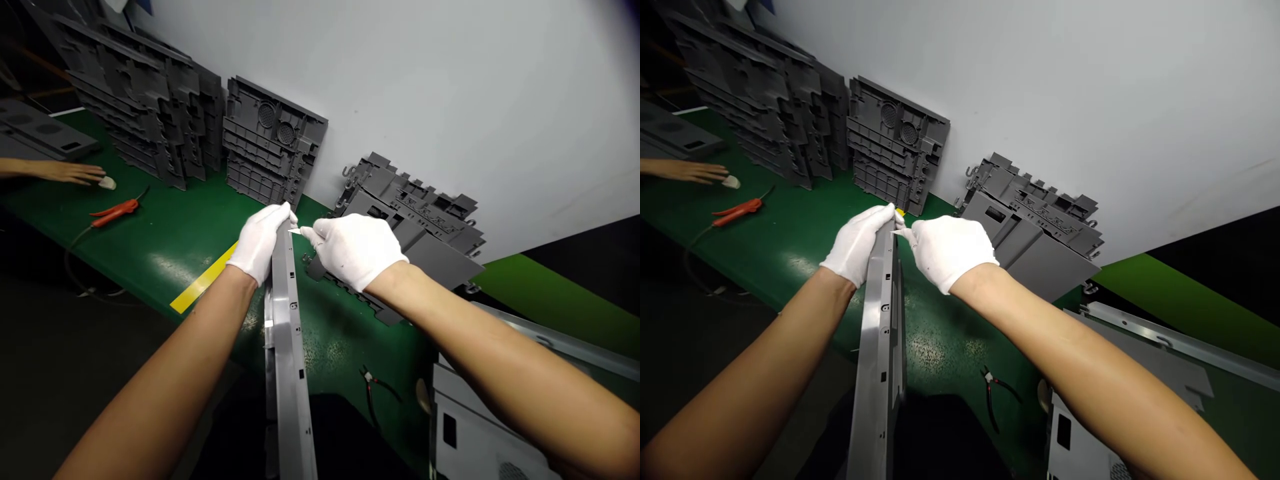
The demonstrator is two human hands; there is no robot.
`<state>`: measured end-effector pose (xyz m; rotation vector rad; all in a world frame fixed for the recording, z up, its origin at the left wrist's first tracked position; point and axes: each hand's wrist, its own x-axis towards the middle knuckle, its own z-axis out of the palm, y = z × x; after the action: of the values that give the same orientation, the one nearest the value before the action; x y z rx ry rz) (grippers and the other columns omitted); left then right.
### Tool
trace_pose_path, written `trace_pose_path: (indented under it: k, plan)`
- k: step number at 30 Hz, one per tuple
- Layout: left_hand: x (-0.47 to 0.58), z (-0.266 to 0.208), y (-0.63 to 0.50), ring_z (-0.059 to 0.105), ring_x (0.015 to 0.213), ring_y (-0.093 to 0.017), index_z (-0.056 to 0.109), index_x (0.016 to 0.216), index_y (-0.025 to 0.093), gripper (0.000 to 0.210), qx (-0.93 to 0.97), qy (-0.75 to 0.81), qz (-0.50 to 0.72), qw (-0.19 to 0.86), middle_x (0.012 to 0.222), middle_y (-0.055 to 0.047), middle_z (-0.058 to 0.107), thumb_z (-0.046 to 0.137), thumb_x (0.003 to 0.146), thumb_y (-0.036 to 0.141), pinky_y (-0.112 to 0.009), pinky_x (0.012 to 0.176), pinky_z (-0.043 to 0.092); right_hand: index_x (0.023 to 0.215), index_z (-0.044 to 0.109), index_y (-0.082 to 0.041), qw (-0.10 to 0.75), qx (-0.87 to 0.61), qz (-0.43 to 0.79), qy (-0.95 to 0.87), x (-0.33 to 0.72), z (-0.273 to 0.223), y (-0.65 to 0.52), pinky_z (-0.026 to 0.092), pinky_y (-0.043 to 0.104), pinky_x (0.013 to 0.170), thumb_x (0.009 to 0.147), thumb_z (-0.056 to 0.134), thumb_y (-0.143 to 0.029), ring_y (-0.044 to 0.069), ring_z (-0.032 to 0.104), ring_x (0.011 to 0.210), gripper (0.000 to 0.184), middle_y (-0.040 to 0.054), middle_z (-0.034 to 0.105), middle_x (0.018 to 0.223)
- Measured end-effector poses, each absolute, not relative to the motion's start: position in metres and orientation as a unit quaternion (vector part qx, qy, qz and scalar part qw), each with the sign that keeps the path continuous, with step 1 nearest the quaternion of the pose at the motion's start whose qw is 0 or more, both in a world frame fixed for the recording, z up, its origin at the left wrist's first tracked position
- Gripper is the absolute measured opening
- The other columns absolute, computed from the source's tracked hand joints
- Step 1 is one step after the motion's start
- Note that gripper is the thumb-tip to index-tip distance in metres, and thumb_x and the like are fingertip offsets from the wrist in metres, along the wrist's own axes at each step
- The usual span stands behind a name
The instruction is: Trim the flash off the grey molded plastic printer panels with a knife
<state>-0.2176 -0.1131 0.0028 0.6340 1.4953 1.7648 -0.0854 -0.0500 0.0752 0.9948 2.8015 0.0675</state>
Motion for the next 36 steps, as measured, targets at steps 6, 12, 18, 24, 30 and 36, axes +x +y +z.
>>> trace_pose_path:
  k: [6,12,18,24,30,36]
  plan:
    - [-0.2149,0.0047,-0.111,0.057,0.068,-0.014,0.061,0.069,0.019,0.027,0.247,0.574,0.688,0.369,0.076,-0.001,0.064,0.06,0.089,0.037,-0.026,0.063,0.043,0.095,0.072,-0.02,0.09,0.324,0.048,0.941,-0.0847,0.0797,-0.0525,0.048,0.035,0.072,0.102,0.024,-0.06,0.026,0.069,0.077,0.063,0.012,0.071,0.079]
    - [-0.2134,0.0071,-0.1114,0.057,0.07,-0.014,0.059,0.069,0.019,0.026,0.248,0.585,0.68,0.366,0.078,-0.002,0.064,0.058,0.09,0.034,-0.026,0.065,0.043,0.099,0.073,-0.02,0.105,0.326,0.054,0.938,-0.0837,0.0816,-0.0544,0.048,0.035,0.072,0.103,0.021,-0.059,0.026,0.069,0.076,0.064,0.0119,0.072,0.079]
    - [-0.2128,0.0075,-0.1111,0.056,0.071,-0.014,0.057,0.068,0.019,0.027,0.268,0.59,0.668,0.366,0.077,-0.001,0.063,0.056,0.091,0.033,-0.026,0.066,0.043,0.102,0.073,-0.018,0.107,0.331,0.061,0.936,-0.0819,0.0808,-0.0552,0.047,0.034,0.073,0.104,0.02,-0.058,0.026,0.07,0.08,0.066,0.0129,0.072,0.081]
    - [-0.2142,0.0031,-0.1101,0.057,0.072,-0.014,0.057,0.068,0.019,0.026,0.275,0.578,0.673,0.37,0.08,-0.002,0.063,0.056,0.09,0.033,-0.027,0.068,0.045,0.102,0.072,-0.018,0.107,0.325,0.057,0.938,-0.0795,0.0776,-0.0565,0.047,0.035,0.074,0.104,0.02,-0.056,0.026,0.07,0.081,0.064,0.013,0.073,0.082]
    - [-0.214,-0.0005,-0.1085,0.058,0.073,-0.016,0.058,0.068,0.02,0.027,0.274,0.576,0.68,0.36,0.081,-0.003,0.064,0.058,0.089,0.037,-0.028,0.068,0.045,0.098,0.072,-0.018,0.098,0.324,0.044,0.94,-0.0767,0.0787,-0.06,0.048,0.036,0.072,0.103,0.024,-0.059,0.027,0.07,0.078,0.063,0.0124,0.072,0.077]
    - [-0.2138,0.0027,-0.1096,0.058,0.074,-0.017,0.059,0.067,0.02,0.028,0.286,0.585,0.669,0.358,0.081,-0.004,0.066,0.057,0.089,0.037,-0.028,0.066,0.045,0.094,0.072,-0.019,0.098,0.324,0.038,0.94,-0.0757,0.0802,-0.0596,0.048,0.036,0.07,0.103,0.023,-0.059,0.026,0.069,0.074,0.064,0.0114,0.07,0.073]
